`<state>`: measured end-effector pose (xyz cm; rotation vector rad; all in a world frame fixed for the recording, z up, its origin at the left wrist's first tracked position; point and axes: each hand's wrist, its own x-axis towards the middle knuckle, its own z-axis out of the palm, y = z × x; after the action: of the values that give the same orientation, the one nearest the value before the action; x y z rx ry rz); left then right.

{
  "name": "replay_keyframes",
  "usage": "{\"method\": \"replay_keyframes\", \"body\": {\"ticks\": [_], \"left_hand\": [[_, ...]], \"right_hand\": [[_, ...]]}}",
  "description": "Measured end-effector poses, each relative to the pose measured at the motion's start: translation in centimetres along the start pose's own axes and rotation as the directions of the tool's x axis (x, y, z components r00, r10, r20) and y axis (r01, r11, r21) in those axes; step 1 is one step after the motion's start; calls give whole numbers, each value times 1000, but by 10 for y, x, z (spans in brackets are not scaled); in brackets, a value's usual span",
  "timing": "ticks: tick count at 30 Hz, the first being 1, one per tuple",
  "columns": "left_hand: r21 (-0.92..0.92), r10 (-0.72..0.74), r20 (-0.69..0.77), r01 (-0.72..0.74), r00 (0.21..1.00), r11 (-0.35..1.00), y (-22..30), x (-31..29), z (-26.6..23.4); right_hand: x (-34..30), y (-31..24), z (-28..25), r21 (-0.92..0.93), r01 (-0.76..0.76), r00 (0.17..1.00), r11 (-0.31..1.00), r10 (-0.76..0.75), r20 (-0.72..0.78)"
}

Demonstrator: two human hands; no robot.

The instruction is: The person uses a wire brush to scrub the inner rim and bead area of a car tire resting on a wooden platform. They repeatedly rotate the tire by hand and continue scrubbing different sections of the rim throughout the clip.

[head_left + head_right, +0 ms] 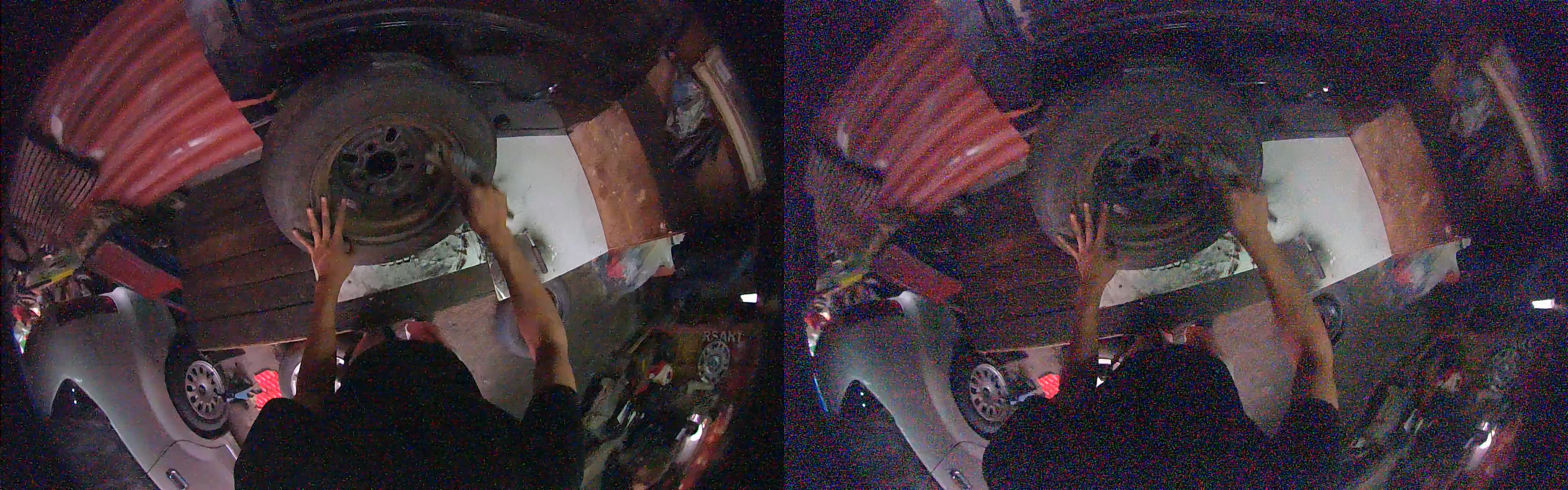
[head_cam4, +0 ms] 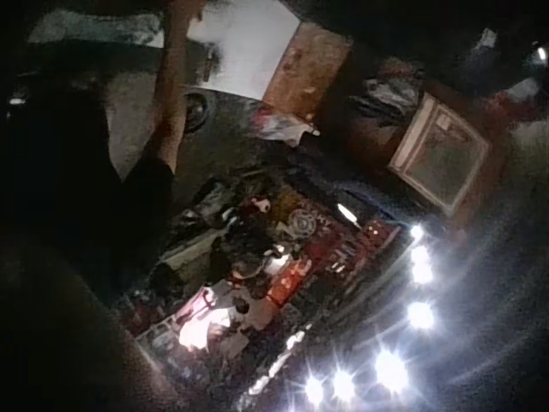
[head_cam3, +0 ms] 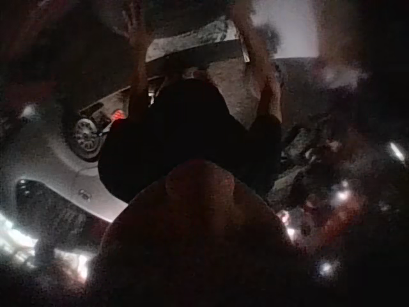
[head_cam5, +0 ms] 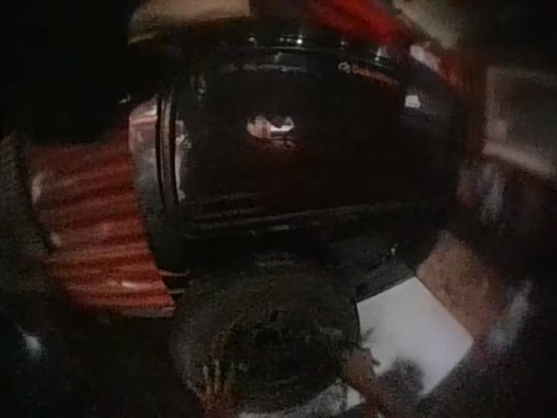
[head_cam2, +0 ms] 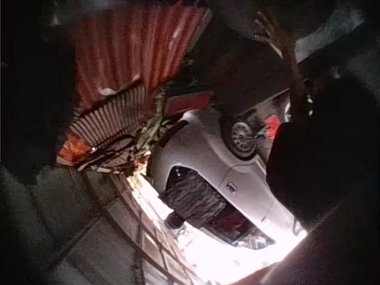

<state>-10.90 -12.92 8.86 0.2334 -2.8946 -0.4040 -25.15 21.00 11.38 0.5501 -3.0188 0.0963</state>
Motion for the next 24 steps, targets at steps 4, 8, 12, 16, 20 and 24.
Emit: {"method": "replay_keyframes", "body": {"ticks": [4,8,12,16,20,24], "left_hand": [[-86,43,-33,-46,999,995,-7,6,14],[-10,15,-41,-15,999,1000,-13,5,29],[17,40,-97,-39,994,999,-14,2,29],[18,117,-97,-115,988,993,-26,5,38],[7,38,-33,-38,999,999,-12,6,32],[97,131,-214,-112,968,989,-28,1,45]], "right_hand": [[25,4,-18,-127,64,997,990,-69,-33],[-43,10,55,-11,-13,991,1000,15,132],[-9,-19,1,-9,-28,990,1000,29,137],[20,-14,-27,2,-8,998,1000,8,66],[-46,-4,71,83,18,1000,996,-20,21],[-23,-18,58,127,89,995,988,-94,40]]}}
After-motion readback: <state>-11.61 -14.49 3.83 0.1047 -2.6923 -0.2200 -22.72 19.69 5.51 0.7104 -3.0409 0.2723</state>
